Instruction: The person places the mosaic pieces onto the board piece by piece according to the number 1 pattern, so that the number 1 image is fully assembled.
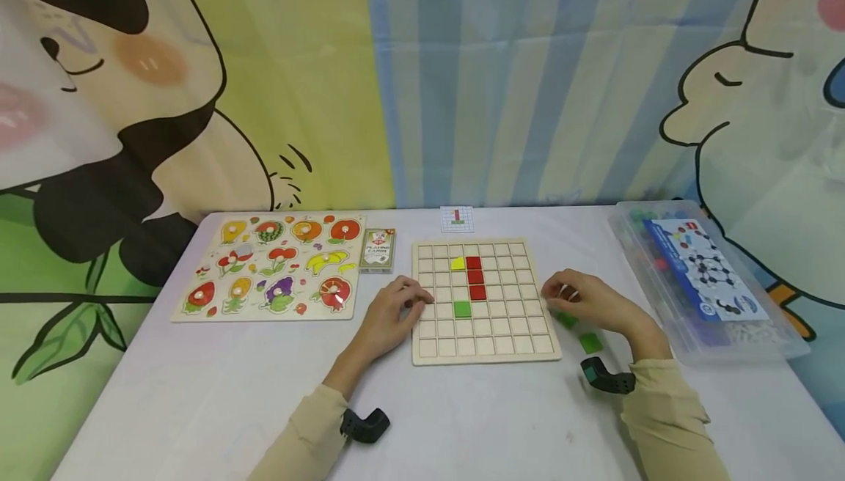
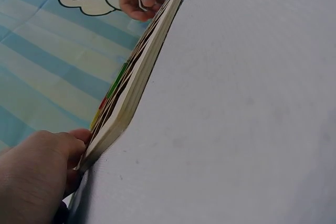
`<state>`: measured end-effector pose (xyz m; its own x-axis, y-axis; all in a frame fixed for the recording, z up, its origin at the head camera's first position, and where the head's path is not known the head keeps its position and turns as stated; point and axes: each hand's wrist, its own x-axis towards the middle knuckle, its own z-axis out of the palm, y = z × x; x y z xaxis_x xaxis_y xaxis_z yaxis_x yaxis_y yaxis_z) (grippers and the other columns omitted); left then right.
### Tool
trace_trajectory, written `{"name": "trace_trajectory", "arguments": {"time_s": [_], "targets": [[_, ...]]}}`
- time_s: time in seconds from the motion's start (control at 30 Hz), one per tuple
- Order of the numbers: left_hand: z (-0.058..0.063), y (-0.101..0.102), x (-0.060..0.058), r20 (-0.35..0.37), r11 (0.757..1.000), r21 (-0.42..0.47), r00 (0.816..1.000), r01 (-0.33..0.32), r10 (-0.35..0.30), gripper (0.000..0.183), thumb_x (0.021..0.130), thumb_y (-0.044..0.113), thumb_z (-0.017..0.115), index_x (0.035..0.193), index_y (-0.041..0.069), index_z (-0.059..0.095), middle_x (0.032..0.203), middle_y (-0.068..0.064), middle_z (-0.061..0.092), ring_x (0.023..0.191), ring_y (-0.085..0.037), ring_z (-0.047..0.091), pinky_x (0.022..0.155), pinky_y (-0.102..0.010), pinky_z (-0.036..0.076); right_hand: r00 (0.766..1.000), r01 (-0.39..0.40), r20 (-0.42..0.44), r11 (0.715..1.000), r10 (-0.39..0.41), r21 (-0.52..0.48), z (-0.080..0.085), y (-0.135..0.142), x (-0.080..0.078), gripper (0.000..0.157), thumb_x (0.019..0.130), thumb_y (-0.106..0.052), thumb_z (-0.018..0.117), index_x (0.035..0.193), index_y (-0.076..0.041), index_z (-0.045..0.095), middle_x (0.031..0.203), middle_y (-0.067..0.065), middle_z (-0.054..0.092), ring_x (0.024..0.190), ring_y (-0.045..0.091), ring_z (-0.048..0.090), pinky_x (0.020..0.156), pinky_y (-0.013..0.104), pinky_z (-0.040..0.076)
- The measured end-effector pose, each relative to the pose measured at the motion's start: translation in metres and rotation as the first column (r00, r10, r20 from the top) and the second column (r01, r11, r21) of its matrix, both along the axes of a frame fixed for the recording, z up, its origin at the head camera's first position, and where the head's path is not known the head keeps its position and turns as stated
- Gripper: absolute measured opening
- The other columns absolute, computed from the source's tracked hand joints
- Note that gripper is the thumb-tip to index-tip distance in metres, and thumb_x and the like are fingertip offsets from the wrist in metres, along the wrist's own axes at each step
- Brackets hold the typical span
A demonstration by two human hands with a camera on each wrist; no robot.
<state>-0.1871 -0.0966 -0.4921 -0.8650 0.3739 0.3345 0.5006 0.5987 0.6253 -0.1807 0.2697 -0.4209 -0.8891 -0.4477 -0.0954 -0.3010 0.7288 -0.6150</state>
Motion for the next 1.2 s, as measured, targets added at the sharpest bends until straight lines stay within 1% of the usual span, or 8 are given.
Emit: {"name": "trace_trajectory", "arguments": {"time_s": [0.13, 0.3, 0.43, 0.53, 0.63, 0.8, 1.0, 1.2], "targets": [[0.000, 0.000, 0.001, -0.008, 1.000, 0.000, 1.000, -0.001, 0.001, 0.014, 0.090, 0.014, 0.062, 0.096, 0.025, 0.068, 0.102, 0.011, 0.056, 0.083, -0.003, 0.048, 0.075, -0.027, 0.041, 0.998, 0.002, 0.062, 1.000, -0.003, 0.020, -0.001, 0.004, 0.001, 0.023, 0.090, -0.022, 0.064, 0.110, -0.012, 0.060, 0.104, 0.004, 0.059, 0.093, 0.016, 0.057, 0.079, 0.029, 0.049], [0.000, 0.000, 0.001, -0.012, 1.000, 0.004, 1.000, 0.005, -0.005, 0.014, 0.090, 0.013, 0.062, 0.096, 0.025, 0.068, 0.101, 0.011, 0.056, 0.083, -0.003, 0.048, 0.075, -0.027, 0.041, 0.995, 0.020, 0.098, 0.999, -0.023, 0.031, -0.001, 0.010, 0.003, 0.027, 0.087, -0.021, 0.068, 0.110, -0.011, 0.060, 0.104, 0.005, 0.058, 0.091, 0.017, 0.055, 0.077, 0.031, 0.048], [0.000, 0.000, 0.001, -0.012, 1.000, 0.004, 1.000, 0.010, -0.010, 0.014, 0.090, 0.014, 0.062, 0.096, 0.025, 0.068, 0.101, 0.011, 0.056, 0.083, -0.003, 0.048, 0.075, -0.026, 0.041, 0.989, 0.036, 0.142, 0.998, -0.043, 0.050, 0.001, 0.014, 0.005, 0.027, 0.085, -0.021, 0.069, 0.107, -0.010, 0.059, 0.097, 0.005, 0.055, 0.084, 0.015, 0.052, 0.072, 0.028, 0.044], [-0.001, 0.000, 0.001, -0.010, 1.000, 0.000, 1.000, 0.009, -0.009, 0.015, 0.090, 0.013, 0.061, 0.095, 0.026, 0.068, 0.101, 0.012, 0.056, 0.083, -0.003, 0.048, 0.075, -0.026, 0.041, 0.985, 0.027, 0.168, 0.998, -0.035, 0.050, 0.002, 0.016, 0.006, 0.027, 0.084, -0.020, 0.070, 0.105, -0.009, 0.059, 0.091, 0.004, 0.052, 0.081, 0.015, 0.049, 0.069, 0.026, 0.042], [-0.002, -0.001, 0.000, -0.006, 1.000, -0.002, 1.000, 0.006, -0.006, 0.016, 0.090, 0.012, 0.061, 0.095, 0.026, 0.068, 0.100, 0.011, 0.056, 0.083, -0.003, 0.048, 0.074, -0.026, 0.041, 0.982, 0.021, 0.188, 0.999, -0.029, 0.042, 0.004, 0.016, 0.006, 0.025, 0.084, -0.019, 0.069, 0.103, -0.008, 0.057, 0.087, 0.003, 0.049, 0.078, 0.014, 0.045, 0.066, 0.026, 0.038], [-0.001, -0.001, 0.000, 0.003, 1.000, -0.007, 1.000, 0.002, -0.002, 0.016, 0.090, 0.012, 0.061, 0.095, 0.025, 0.068, 0.100, 0.011, 0.056, 0.082, -0.004, 0.048, 0.074, -0.026, 0.041, 0.980, 0.031, 0.196, 0.998, -0.041, 0.057, 0.006, 0.015, 0.006, 0.023, 0.084, -0.019, 0.069, 0.098, -0.007, 0.055, 0.082, 0.003, 0.046, 0.074, 0.014, 0.042, 0.062, 0.027, 0.035], [0.001, -0.001, 0.001, -0.003, 1.000, -0.010, 1.000, 0.000, 0.000, 0.015, 0.090, 0.013, 0.061, 0.096, 0.025, 0.068, 0.100, 0.010, 0.056, 0.082, -0.004, 0.047, 0.074, -0.026, 0.040, 0.979, 0.049, 0.194, 0.996, -0.064, 0.081, 0.005, 0.013, 0.005, 0.021, 0.083, -0.018, 0.070, 0.092, -0.007, 0.054, 0.077, 0.002, 0.047, 0.070, 0.014, 0.044, 0.060, 0.027, 0.036], [0.001, -0.001, 0.002, -0.004, 1.000, -0.007, 1.000, 0.004, -0.004, 0.015, 0.091, 0.013, 0.061, 0.096, 0.025, 0.068, 0.100, 0.011, 0.055, 0.082, -0.004, 0.048, 0.074, -0.026, 0.040, 0.980, 0.077, 0.176, 0.992, -0.093, 0.097, 0.005, 0.012, 0.006, 0.024, 0.085, -0.021, 0.069, 0.098, -0.007, 0.054, 0.076, 0.001, 0.046, 0.067, 0.013, 0.043, 0.059, 0.027, 0.035]]}}
